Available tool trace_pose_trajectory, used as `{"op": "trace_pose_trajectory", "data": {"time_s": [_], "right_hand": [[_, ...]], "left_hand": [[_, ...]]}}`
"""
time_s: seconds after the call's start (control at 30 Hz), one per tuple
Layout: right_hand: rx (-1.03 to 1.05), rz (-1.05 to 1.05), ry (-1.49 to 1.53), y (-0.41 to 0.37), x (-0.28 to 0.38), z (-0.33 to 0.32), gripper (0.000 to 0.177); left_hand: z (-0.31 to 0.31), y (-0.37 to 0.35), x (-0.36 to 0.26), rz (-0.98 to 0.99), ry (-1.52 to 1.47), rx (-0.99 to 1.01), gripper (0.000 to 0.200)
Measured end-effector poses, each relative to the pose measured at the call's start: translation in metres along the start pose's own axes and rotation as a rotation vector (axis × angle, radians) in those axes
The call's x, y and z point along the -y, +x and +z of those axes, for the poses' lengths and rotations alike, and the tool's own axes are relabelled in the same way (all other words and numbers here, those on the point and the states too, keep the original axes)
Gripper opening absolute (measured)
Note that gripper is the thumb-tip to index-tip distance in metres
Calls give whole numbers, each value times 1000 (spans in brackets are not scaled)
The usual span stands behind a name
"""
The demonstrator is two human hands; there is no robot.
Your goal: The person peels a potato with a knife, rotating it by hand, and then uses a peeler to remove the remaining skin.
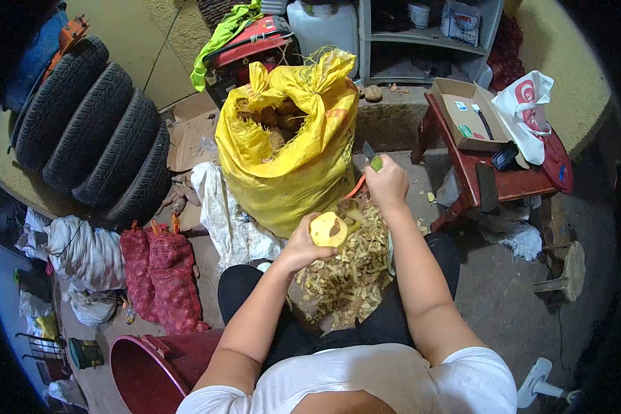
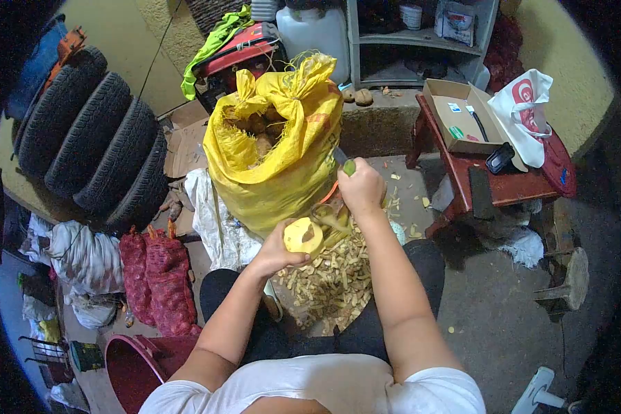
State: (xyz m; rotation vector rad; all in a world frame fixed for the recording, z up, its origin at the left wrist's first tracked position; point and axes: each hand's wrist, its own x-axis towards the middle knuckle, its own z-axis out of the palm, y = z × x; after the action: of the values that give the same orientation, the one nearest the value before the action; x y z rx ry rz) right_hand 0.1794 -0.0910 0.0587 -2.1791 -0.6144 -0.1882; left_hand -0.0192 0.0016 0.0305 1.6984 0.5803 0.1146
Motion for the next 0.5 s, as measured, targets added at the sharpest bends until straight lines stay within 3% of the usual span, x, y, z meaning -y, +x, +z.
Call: {"op": "trace_pose_trajectory", "data": {"time_s": [0.1,0.3,0.37,0.5], "right_hand": [[-94,4,37,2,-8,4,21],[133,91,-60,-8,7,5,28],[299,8,-37,-20,10,15,29],[184,-235,-125,-35,19,17,26]], "left_hand": [[-2,1,3,-38,-20,4,89],[3,7,15,-13,-9,-58,90],[5,7,12,-9,-1,-41,90],[9,5,7,14,-35,24,91]]}}
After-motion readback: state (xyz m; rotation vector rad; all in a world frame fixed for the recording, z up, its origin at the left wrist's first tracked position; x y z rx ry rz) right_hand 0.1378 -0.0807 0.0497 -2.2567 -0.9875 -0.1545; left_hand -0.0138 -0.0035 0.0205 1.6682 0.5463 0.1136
